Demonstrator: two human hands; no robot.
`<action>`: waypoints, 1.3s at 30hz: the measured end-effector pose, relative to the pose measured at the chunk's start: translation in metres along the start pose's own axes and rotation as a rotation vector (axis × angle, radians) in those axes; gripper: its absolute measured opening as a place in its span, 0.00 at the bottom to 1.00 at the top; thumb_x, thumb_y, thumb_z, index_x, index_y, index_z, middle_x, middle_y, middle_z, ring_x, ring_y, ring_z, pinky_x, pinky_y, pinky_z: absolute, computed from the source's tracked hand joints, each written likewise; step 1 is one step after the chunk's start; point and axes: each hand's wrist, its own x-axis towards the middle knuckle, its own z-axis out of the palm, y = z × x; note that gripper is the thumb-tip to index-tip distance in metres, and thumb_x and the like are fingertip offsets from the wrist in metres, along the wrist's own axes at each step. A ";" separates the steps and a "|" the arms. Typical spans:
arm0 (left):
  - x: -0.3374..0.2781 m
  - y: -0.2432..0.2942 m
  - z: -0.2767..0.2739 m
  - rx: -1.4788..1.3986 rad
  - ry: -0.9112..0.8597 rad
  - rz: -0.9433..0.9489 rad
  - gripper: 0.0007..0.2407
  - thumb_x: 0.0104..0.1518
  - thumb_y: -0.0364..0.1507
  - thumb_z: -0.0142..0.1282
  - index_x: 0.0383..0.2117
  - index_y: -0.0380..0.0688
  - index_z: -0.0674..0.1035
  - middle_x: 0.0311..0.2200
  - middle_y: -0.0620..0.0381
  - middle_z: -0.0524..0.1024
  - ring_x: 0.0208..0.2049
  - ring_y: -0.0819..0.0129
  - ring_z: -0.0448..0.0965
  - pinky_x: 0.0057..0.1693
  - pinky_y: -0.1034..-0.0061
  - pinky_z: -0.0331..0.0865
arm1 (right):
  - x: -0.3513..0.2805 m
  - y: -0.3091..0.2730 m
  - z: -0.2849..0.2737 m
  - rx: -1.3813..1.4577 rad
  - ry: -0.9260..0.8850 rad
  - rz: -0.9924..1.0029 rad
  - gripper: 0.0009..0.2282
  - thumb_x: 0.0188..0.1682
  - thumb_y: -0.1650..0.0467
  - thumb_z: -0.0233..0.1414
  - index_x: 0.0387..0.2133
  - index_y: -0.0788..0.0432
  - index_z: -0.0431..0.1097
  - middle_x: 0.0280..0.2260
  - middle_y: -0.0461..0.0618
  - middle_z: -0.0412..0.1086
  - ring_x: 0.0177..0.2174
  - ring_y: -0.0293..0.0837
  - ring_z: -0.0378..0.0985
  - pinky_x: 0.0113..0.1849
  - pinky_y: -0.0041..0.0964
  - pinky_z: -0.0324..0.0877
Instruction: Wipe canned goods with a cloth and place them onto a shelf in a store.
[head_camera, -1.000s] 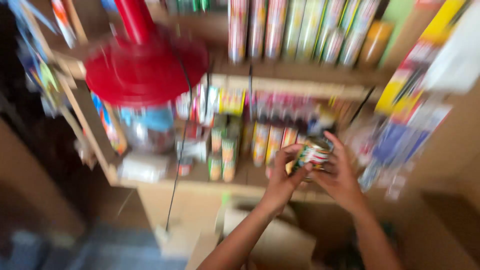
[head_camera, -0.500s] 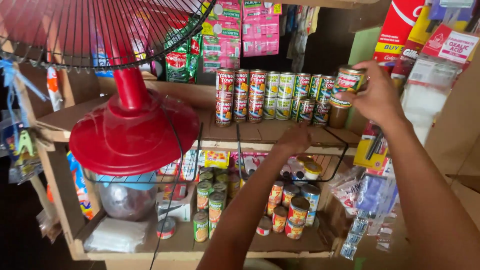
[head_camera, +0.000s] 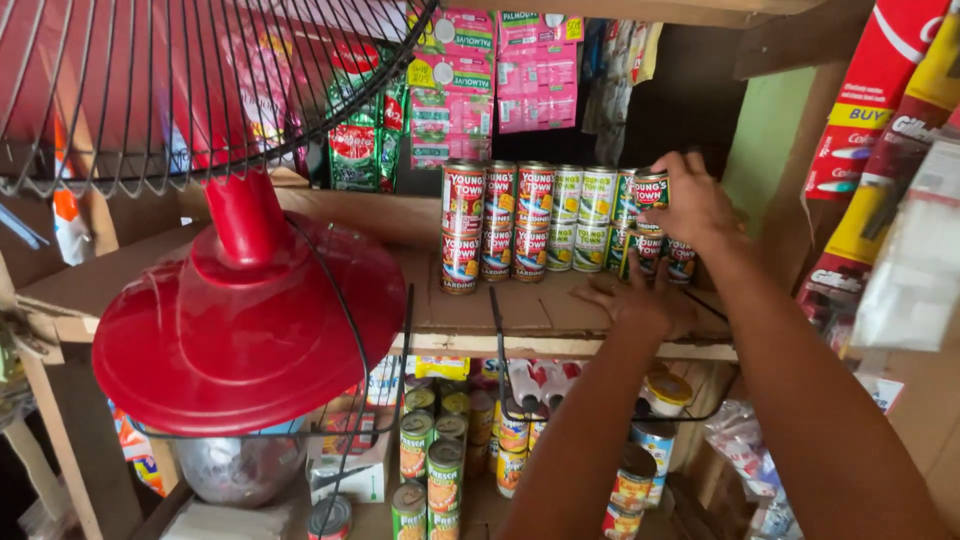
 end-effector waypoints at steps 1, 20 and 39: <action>-0.002 -0.001 -0.004 0.006 0.005 0.003 0.40 0.54 0.54 0.47 0.72 0.72 0.40 0.75 0.56 0.22 0.69 0.14 0.26 0.59 0.12 0.20 | 0.006 0.003 0.006 0.002 0.007 0.001 0.31 0.33 0.68 0.71 0.51 0.52 0.64 0.52 0.56 0.63 0.48 0.65 0.74 0.46 0.59 0.71; -0.009 -0.006 -0.001 -0.018 0.080 0.078 0.39 0.56 0.51 0.46 0.73 0.62 0.44 0.75 0.56 0.27 0.70 0.20 0.30 0.59 0.12 0.22 | -0.047 -0.012 -0.002 -0.048 0.382 -0.114 0.21 0.46 0.72 0.62 0.55 0.54 0.72 0.56 0.58 0.61 0.55 0.61 0.59 0.56 0.58 0.61; -0.356 -0.257 0.338 -0.847 -0.215 0.056 0.15 0.58 0.22 0.51 0.52 0.48 0.77 0.50 0.50 0.73 0.50 0.58 0.79 0.55 0.67 0.76 | -0.584 -0.032 0.088 0.786 -0.407 0.256 0.09 0.56 0.76 0.53 0.48 0.59 0.70 0.55 0.53 0.61 0.53 0.45 0.70 0.50 0.37 0.72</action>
